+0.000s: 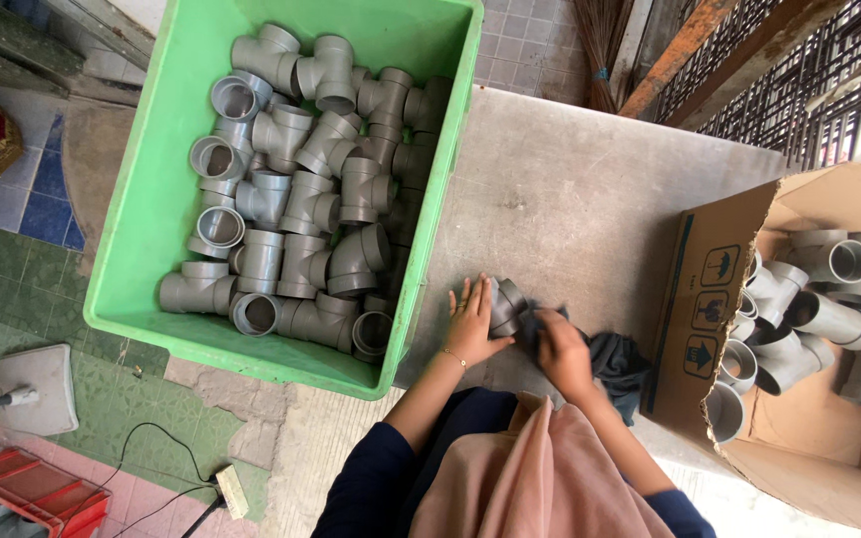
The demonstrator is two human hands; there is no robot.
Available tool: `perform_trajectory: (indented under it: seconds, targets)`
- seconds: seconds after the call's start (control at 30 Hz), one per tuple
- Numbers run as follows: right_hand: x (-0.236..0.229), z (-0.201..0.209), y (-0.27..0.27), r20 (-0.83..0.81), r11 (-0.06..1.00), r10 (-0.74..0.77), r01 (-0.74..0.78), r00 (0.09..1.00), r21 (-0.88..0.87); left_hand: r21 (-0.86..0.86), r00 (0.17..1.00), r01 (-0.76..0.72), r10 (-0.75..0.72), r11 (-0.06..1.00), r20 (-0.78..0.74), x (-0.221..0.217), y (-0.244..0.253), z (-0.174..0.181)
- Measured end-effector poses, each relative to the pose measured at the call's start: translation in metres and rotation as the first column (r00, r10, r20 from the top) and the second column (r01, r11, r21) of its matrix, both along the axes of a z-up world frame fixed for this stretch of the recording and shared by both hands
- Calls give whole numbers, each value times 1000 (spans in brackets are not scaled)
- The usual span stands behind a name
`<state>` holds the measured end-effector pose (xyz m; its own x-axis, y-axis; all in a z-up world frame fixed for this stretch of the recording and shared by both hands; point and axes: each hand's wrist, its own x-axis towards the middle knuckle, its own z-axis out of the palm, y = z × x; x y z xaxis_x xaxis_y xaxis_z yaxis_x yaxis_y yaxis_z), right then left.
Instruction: The person wipes PVC tee fittings with a cloth and transfers them from a green bin into a cardboard box.
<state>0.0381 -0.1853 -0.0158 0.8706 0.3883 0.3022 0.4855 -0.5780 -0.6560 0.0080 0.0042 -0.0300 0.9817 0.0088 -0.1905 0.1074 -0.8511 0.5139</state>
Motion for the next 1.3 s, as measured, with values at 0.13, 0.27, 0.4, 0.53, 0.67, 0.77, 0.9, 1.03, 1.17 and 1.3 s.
perform_trajectory:
  seconds: [0.13, 0.27, 0.4, 0.53, 0.67, 0.77, 0.9, 1.03, 1.17, 1.3]
  targets:
    - [25, -22, 26, 210, 961, 257, -226, 943, -160, 22, 1000, 26, -26, 999, -7, 2, 0, -5]
    - [58, -23, 61, 43, 933, 226, -203, 973, -296, 8, 999, 33, -33, 999, 22, 2, 0, -7]
    - [111, -91, 88, -327, 672, 128, -324, 936, -665, -13, 999, 25, -25, 1000, -26, 3, -3, -1]
    - [111, -92, 86, -445, 662, 45, -360, 894, -657, -14, 999, 6, -7, 1000, -50, 3, 1, 18]
    - [57, -21, 67, -11, 751, 268, -216, 963, -624, 25, 992, 14, -11, 1000, -123, 4, 4, 19]
    - [34, 3, 59, 52, 789, 280, -199, 958, -581, 38, 991, 31, -25, 999, -134, 5, 1, 6]
    - [53, 9, 66, -138, 827, 204, -246, 969, -505, 18, 991, 52, -49, 998, -128, 10, 3, 18]
    - [79, -18, 77, -249, 803, 148, -263, 957, -535, -7, 992, 52, -53, 999, -117, 10, 2, 22]
    - [98, -41, 87, -396, 766, 97, -323, 913, -557, -16, 991, 49, -51, 999, -125, 12, 4, 22]
    - [80, -28, 84, -190, 789, 152, -235, 970, -568, -8, 988, 45, -46, 999, -147, 12, 4, 27]
